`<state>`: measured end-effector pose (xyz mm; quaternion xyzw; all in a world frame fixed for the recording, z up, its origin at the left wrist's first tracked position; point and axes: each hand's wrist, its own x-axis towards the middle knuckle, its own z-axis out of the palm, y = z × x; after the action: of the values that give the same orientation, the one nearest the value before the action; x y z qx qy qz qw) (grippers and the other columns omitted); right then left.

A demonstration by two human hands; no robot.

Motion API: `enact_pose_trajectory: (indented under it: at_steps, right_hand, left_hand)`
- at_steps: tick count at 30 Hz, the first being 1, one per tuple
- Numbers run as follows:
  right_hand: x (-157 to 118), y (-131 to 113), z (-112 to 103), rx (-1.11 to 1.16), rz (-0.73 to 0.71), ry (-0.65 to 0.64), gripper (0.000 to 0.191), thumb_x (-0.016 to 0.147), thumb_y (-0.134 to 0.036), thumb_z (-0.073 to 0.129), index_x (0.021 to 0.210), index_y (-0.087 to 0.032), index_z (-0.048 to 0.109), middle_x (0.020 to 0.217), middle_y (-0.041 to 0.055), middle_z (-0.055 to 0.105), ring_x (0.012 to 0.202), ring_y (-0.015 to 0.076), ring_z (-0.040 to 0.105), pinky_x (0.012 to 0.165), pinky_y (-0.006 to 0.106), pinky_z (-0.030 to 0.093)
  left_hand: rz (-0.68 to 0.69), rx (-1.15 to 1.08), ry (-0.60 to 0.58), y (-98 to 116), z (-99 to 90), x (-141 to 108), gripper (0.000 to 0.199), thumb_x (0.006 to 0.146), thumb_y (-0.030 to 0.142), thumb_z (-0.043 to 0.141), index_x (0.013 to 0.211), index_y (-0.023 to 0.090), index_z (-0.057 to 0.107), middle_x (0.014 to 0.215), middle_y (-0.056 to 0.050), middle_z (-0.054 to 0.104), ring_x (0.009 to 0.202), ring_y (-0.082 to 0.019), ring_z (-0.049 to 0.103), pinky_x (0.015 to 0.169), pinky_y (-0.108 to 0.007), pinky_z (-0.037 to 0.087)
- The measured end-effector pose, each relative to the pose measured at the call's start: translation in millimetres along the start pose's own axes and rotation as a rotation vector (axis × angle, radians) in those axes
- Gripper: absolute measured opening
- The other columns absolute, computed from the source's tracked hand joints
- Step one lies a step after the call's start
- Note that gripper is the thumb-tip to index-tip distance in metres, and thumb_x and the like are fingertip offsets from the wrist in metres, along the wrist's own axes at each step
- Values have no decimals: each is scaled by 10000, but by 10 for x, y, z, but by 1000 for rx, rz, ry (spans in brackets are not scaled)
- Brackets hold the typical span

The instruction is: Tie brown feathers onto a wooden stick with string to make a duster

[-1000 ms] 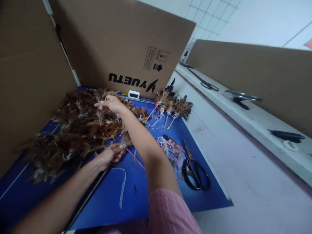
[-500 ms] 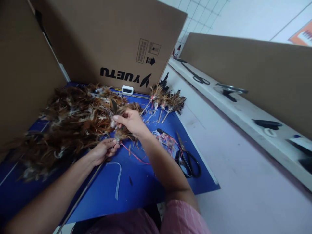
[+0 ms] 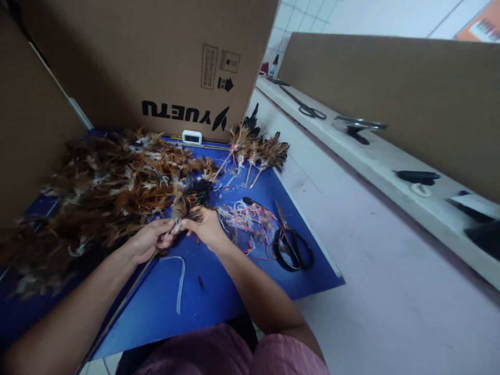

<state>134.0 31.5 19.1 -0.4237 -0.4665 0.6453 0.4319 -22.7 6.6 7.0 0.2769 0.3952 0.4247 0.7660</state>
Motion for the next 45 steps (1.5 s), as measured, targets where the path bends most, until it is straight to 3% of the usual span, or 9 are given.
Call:
enact_pose_trajectory:
  at_steps: [8,16,21,29,34,39,42,45]
  right_hand:
    - [4,97,25,-21,-28,90,297,551,-213,735,693,-201,473,498,-66,597,389,87,514,385,199,393]
    - [9,184,27,-85,-108,77,269,607,-259,728,643,-214,466,537,-41,616,485,126,587,464,229,457]
    - [-2,233,8,-245,-186,85,186,682,-309,674,700,-211,517,532,-43,596,486,124,548,497,240,427]
    - [-8,196,13,-517,-300,176,224,684,-379,670,692,-184,559,619,-43,559,573,108,500,543,226,398]
    - [-22,177,74,-284,-208,170,295,659,-328,697,843,-201,506,729,-34,618,649,115,584,615,239,474]
    - [-84,101,95,0,68,89,520,565,-301,766,952,-201,433,698,-42,598,595,126,607,510,236,488]
    - [-104,66,72,-32,185,2,364,600,-278,732,850,-171,490,609,-46,569,455,72,504,391,169,349]
    - [-106,59,66,-91,202,-14,172,670,-272,658,746,-145,571,547,-60,512,383,23,337,365,166,219]
  left_hand:
    - [-13,24,-28,-8,-5,-3,163,736,224,679,728,82,599,634,-3,489,433,-15,320,334,-111,182]
    - [-10,72,4,-6,12,-32,199,731,260,690,780,83,611,702,-32,537,444,-13,335,343,-113,171]
    - [-28,57,-14,-9,10,-30,175,747,225,669,832,83,613,757,-64,577,445,-15,343,342,-120,190]
    - [-19,49,3,-13,0,-29,223,702,247,713,792,87,587,645,17,460,438,-4,301,351,-112,163]
    - [15,75,13,-12,-6,-25,264,693,297,721,776,97,570,638,33,437,434,6,262,359,-110,146]
    - [48,102,33,37,-30,-45,288,691,328,720,705,93,555,586,47,401,429,3,247,356,-119,149]
    - [69,105,35,63,-56,-53,281,699,319,714,695,95,546,577,53,383,430,3,244,360,-123,157]
    - [81,98,32,74,-73,-51,270,689,301,722,729,96,551,613,45,402,444,2,258,367,-124,158]
